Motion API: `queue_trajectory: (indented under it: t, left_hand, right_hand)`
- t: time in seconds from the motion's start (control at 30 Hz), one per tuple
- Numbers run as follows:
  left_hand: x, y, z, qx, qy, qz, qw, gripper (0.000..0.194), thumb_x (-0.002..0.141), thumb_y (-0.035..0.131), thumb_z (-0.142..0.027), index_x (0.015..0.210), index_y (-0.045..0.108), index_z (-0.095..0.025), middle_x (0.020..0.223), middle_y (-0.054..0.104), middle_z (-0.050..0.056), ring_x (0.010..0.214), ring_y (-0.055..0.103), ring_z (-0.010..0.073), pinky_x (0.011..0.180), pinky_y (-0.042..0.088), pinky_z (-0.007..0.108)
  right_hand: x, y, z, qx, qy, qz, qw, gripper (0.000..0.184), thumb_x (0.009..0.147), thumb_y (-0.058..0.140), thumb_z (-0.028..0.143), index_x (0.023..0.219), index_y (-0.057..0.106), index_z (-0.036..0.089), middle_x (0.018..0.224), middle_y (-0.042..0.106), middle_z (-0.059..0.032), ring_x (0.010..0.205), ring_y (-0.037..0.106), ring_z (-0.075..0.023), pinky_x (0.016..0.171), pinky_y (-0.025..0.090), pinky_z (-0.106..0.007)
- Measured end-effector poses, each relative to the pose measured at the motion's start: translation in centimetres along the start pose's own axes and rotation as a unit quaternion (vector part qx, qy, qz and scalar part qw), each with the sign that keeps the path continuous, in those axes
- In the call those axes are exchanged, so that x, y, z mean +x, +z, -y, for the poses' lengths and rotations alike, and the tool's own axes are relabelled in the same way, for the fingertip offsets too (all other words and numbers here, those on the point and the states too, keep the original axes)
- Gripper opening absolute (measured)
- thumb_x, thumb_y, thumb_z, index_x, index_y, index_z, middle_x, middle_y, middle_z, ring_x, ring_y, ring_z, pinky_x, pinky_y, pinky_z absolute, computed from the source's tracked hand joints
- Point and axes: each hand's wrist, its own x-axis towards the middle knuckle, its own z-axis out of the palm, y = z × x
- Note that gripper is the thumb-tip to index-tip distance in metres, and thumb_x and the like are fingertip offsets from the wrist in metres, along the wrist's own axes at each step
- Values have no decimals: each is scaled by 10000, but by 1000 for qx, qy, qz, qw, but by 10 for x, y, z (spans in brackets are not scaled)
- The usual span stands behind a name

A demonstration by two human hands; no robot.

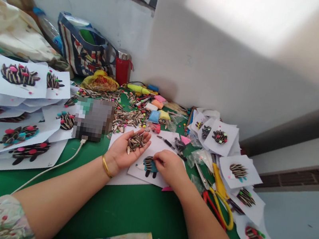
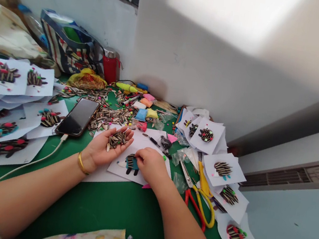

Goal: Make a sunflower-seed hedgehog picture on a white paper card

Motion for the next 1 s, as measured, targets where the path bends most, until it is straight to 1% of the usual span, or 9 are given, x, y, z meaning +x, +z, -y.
queue_trajectory:
  t: [0.4, 0.57, 0.7, 0.77, 0.87, 0.93, 1.0]
  left_hand:
    - [0, -1, 0, -2, -7, 8, 1000, 291, 965, 376, -212, 993, 647, -110, 954, 711, 143, 910, 707, 215, 881, 564, 424]
    - [-1, 0, 0, -2, -8, 8, 1000, 290, 966, 375, -209, 987, 646, -106, 946, 713, 141, 908, 709, 215, 878, 565, 422]
    - [-2, 1, 0, -2, -7, 7, 1000, 284, 964, 382, -213, 980, 647, -112, 946, 715, 141, 911, 709, 214, 878, 567, 425]
    - [-2, 1, 0, -2, -10, 9, 1000, 280, 962, 386, -213, 974, 649, -118, 947, 715, 139, 912, 708, 211, 880, 565, 425]
    - [-3, 0, 2, -2, -24, 19, 1000, 280, 961, 394, -226, 971, 652, -117, 960, 714, 141, 941, 702, 220, 890, 558, 423]
    - [-4, 0, 4, 0, -41, 31, 999, 289, 964, 392, -241, 988, 652, -115, 999, 710, 148, 992, 689, 234, 893, 553, 425]
    - [-6, -1, 7, 3, -62, 46, 997, 299, 966, 387, -248, 1024, 649, -117, 1046, 701, 154, 1036, 674, 246, 878, 554, 415]
  right_hand:
    - [2, 2, 0, -71, -20, 22, 997, 144, 872, 597, 168, 904, 729, 214, 849, 691, -33, 830, 605, -166, 773, 427, -259]
    - [2, 2, 1, -71, -14, 22, 997, 156, 862, 604, 156, 917, 735, 219, 867, 701, -35, 829, 611, -167, 767, 424, -259]
    - [0, -3, 0, -58, -6, 15, 998, 137, 857, 605, 166, 898, 724, 222, 856, 697, -31, 820, 611, -168, 744, 422, -261]
    - [-2, -8, 1, -50, 1, 0, 999, 103, 849, 614, 181, 861, 708, 223, 827, 687, -20, 785, 602, -165, 716, 417, -263]
    - [-4, -15, 5, -21, -2, -51, 998, 94, 851, 602, 170, 818, 677, 217, 799, 663, -13, 768, 585, -164, 719, 416, -268]
    - [-5, -17, 10, 6, -14, -89, 996, 93, 866, 591, 177, 833, 670, 214, 813, 649, -22, 805, 582, -173, 752, 423, -276]
    - [-4, -16, 16, 25, -29, -111, 993, 84, 881, 592, 211, 888, 676, 214, 846, 641, -35, 846, 581, -185, 781, 428, -289]
